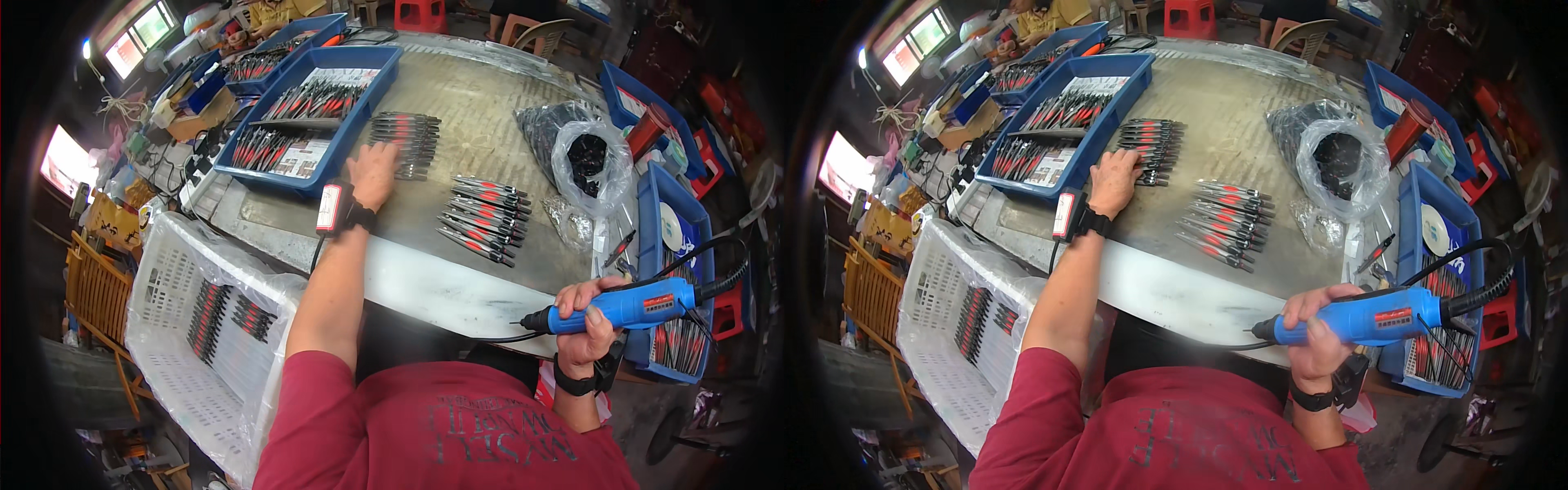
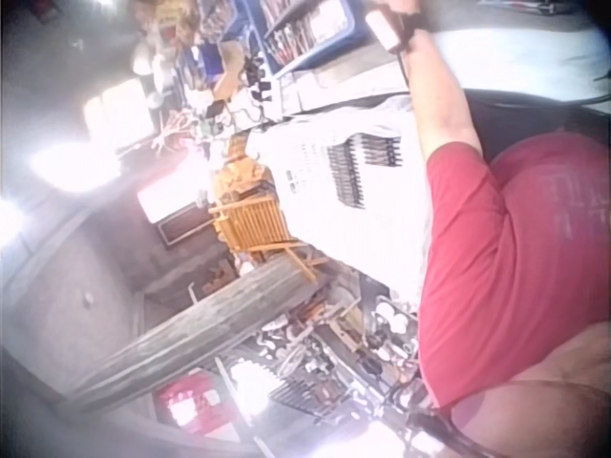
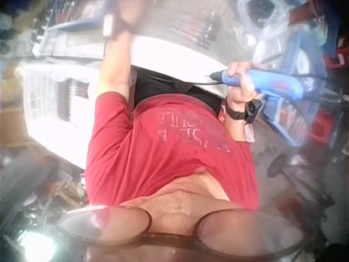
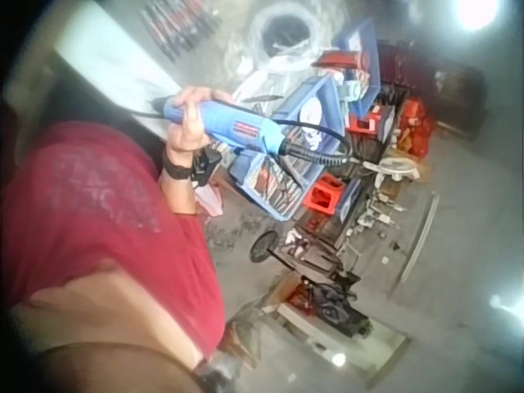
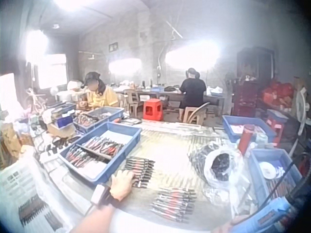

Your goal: The person repeatedly picks up a pen barrel from the table, uses a blue heat gun to apply heat to the tip, and places the barrel back on the table. This cycle is repeated for multiple pen barrels throughout the clip.

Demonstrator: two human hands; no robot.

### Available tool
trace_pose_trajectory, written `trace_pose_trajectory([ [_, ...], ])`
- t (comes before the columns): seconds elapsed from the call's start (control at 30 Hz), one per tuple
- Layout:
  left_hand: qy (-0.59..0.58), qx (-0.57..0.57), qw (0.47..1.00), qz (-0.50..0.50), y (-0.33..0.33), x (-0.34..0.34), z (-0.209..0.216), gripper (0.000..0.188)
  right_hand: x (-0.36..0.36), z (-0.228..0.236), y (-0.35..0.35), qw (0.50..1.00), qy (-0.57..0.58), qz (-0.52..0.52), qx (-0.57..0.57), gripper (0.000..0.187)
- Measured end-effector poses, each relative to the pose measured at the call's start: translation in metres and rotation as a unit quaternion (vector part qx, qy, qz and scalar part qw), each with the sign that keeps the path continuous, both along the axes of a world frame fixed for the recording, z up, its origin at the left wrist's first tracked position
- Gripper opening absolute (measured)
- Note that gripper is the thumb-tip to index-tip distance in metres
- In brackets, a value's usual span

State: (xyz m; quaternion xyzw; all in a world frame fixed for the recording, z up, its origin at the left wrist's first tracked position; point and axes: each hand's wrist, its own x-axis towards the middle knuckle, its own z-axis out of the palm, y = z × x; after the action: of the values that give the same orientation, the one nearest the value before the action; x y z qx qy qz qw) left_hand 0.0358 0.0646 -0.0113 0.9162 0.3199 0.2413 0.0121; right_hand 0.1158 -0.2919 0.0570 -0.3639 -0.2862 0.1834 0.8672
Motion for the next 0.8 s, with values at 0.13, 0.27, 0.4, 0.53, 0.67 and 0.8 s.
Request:
trace_pose_trajectory([
  [0.13, 0.005, -0.011, 1.000, -0.002, 0.0018, -0.0011, 0.0035, 0.018, -0.0001, -0.0010, 0.0008, 1.000, 0.005, -0.002, -0.002, 0.050],
  [0.27, 0.009, -0.017, 1.000, -0.007, 0.0002, -0.0017, 0.0062, 0.018, -0.0003, -0.0018, 0.0015, 1.000, 0.019, -0.006, 0.003, 0.050],
  [0.4, -0.002, -0.023, 1.000, -0.013, -0.0030, -0.0033, 0.0063, 0.018, 0.0005, -0.0017, 0.0012, 1.000, 0.011, -0.012, -0.003, 0.049],
  [0.53, -0.003, -0.046, 0.999, -0.009, -0.0012, -0.0031, 0.0071, 0.020, 0.0008, -0.0016, 0.0016, 1.000, 0.009, -0.011, -0.001, 0.049],
  [0.67, 0.000, -0.077, 0.997, -0.013, 0.0016, -0.0037, 0.0075, 0.021, 0.0004, -0.0020, 0.0024, 1.000, 0.021, -0.013, 0.000, 0.048],
  [0.8, 0.005, -0.091, 0.996, -0.013, 0.0035, -0.0041, 0.0058, 0.019, 0.0010, -0.0031, 0.0026, 1.000, 0.011, -0.009, 0.001, 0.049],
])
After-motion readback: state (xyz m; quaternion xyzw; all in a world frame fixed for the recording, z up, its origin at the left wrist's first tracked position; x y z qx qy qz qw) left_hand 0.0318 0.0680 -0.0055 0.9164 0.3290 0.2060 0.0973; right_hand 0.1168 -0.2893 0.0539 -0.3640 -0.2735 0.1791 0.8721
